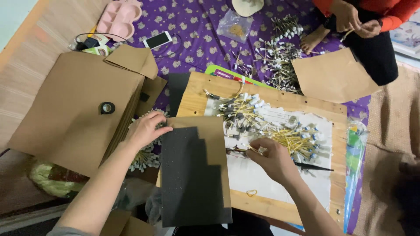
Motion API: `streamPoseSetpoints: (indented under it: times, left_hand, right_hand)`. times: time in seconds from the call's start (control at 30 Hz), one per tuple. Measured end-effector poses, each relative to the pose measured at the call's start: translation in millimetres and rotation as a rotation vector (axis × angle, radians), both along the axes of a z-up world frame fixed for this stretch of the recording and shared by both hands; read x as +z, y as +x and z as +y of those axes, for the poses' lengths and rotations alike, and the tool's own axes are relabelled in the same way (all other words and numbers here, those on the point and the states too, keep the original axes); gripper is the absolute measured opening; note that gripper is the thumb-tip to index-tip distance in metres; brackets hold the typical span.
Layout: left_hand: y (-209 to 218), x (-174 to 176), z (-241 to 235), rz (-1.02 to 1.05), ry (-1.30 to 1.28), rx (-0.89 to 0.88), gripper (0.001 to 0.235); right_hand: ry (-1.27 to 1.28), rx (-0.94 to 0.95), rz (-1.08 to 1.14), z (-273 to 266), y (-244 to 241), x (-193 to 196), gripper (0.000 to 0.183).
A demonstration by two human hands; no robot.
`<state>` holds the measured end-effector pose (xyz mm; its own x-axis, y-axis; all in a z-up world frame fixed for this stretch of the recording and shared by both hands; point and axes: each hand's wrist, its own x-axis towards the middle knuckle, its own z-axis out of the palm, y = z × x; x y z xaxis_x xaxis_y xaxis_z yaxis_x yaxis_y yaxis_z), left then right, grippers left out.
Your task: Assembling small gold-colored components onto a black strip on a wooden board
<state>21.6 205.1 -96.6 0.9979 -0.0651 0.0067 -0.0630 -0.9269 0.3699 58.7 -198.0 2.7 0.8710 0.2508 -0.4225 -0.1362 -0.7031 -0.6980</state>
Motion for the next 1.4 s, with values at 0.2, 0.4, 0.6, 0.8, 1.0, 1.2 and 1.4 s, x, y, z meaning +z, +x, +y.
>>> streamPoseSetpoints:
  times: [0.2,0.4,0.6,0.8,1.0,1.2,1.4]
  left_hand:
    - [2,11,-3,0.162,-0.005,-0.051,0.047]
    - [0,1,2,0.176,-0.068,-0.068,0.039]
    - [15,27,12,0.467,0.0,-0.105,0.043]
    - [10,17,13,0.23,0.129,-0.18,0.037]
    - [-2,15,10,0.14,0.331,-0.073,0.054]
    - [-11,33,-7,-0.204,-0.11,0.103,0.041]
    - [-41,100,-120,0.094,-0.933,0.18,0.008]
  right_hand:
    - [-0.106,-0.014,0.07,9,0,9,0.024]
    - [-0.103,-0.058,0.126,10,-3,12,0.015]
    - [-0.084,-0.04,0.086,9,1,7,0.012]
    - [-0.05,-0.036,0.048,8,-3,6,0.011]
    - [-0.073,0.03,0.02,6,0,14,0.022]
    - [0.066,0.002,-0.013,-7,-4,0,0.029]
    - [0.097,0.047,-0.007,-8,1,-6,0.031]
